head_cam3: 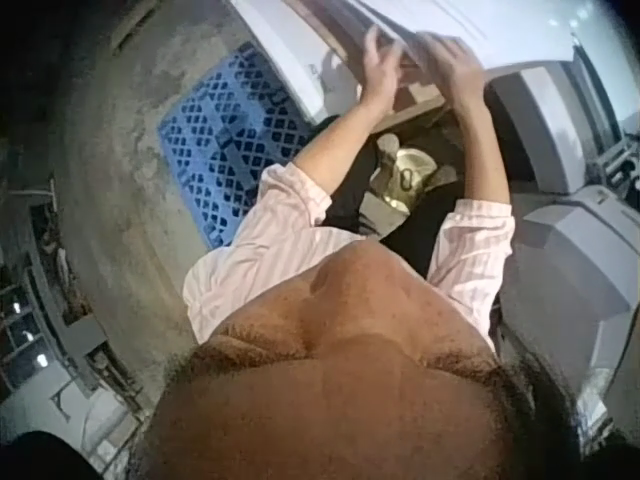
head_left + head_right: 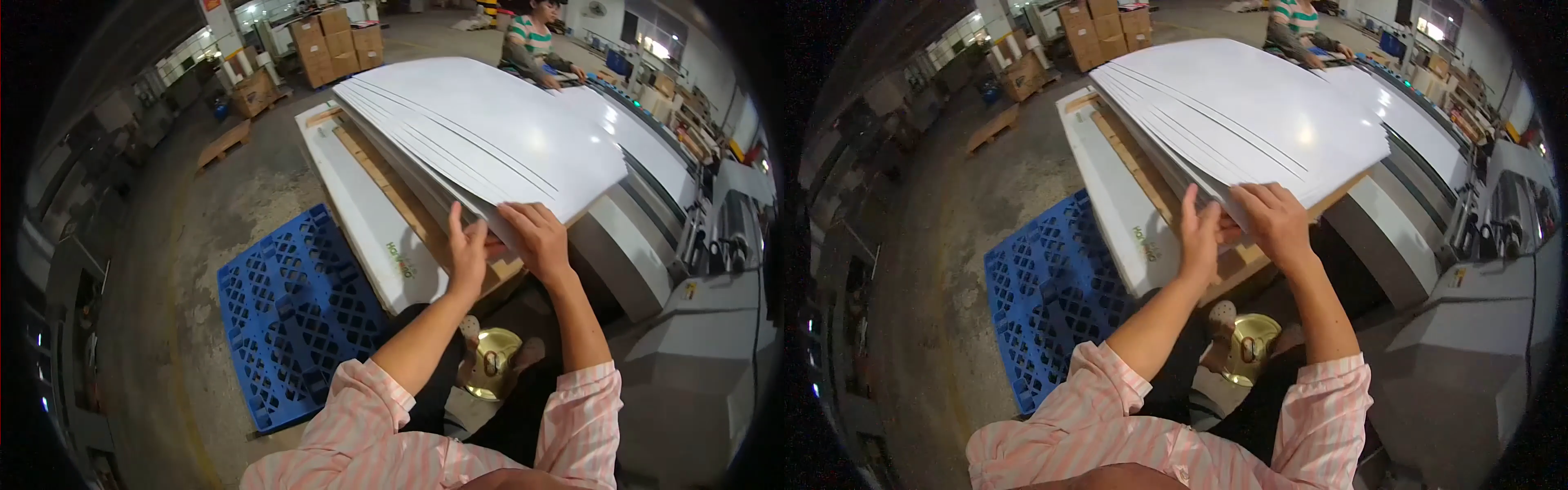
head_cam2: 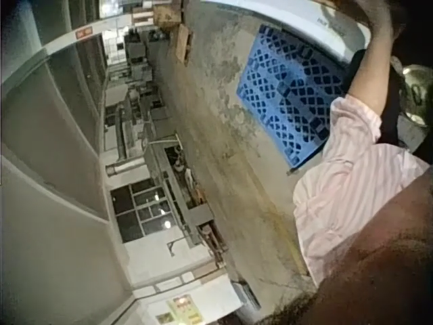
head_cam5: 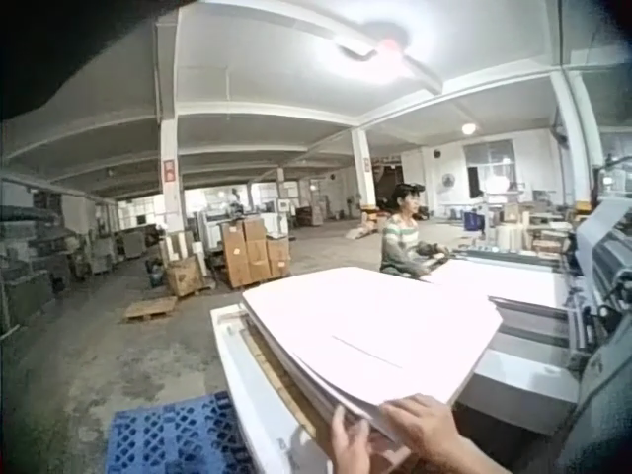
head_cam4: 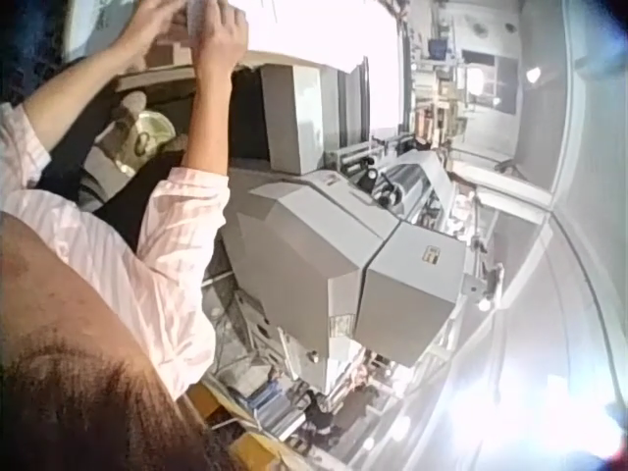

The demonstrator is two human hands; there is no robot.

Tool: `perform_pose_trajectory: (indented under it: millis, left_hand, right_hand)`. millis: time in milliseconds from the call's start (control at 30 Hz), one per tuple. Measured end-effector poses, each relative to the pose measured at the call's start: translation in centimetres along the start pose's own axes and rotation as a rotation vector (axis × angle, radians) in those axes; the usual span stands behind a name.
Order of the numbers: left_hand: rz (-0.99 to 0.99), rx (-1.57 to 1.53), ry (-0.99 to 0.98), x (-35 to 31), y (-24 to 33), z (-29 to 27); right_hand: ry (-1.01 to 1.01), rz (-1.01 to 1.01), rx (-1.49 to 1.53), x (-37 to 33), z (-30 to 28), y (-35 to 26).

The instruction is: The recorder sorts and aligns large white paper sheets before feeding them into an industrial processing machine.

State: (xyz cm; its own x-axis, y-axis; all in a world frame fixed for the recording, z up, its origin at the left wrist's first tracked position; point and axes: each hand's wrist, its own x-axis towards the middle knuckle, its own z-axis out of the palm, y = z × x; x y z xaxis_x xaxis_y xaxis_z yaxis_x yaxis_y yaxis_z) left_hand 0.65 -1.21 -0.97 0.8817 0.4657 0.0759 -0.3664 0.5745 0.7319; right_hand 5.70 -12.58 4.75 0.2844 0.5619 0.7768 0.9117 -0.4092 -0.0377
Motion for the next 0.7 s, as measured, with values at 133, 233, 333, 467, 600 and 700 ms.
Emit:
perform_pose_trajectory:
  millis: [133,233,333,467,600,700]
  left_hand:
    - [-0.08,0.004,-0.086,1.8,0.3,-0.9]
    - [-0.096,0.007,-0.094,1.4,0.4,-0.9]
    - [-0.096,0.006,-0.145,1.4,0.2,-0.6]
    - [-0.105,0.062,-0.076,1.2,0.0,-0.6]
    - [-0.109,0.069,-0.059,1.1,0.0,-0.5]
    - [-0.106,0.07,-0.048,1.2,0.0,-0.6]
  right_hand:
    - [-0.037,-0.007,-0.059,0.5,-0.4,0.2]
    - [-0.065,0.088,-0.085,0.4,-0.9,0.4]
    - [-0.152,0.187,-0.105,0.2,-1.2,-0.1]
    - [-0.134,0.283,-0.061,0.6,-1.5,-1.3]
    - [-0.203,0.341,-0.092,0.6,-1.5,-1.5]
    - [-0.209,0.393,-0.084,0.7,-1.3,-1.9]
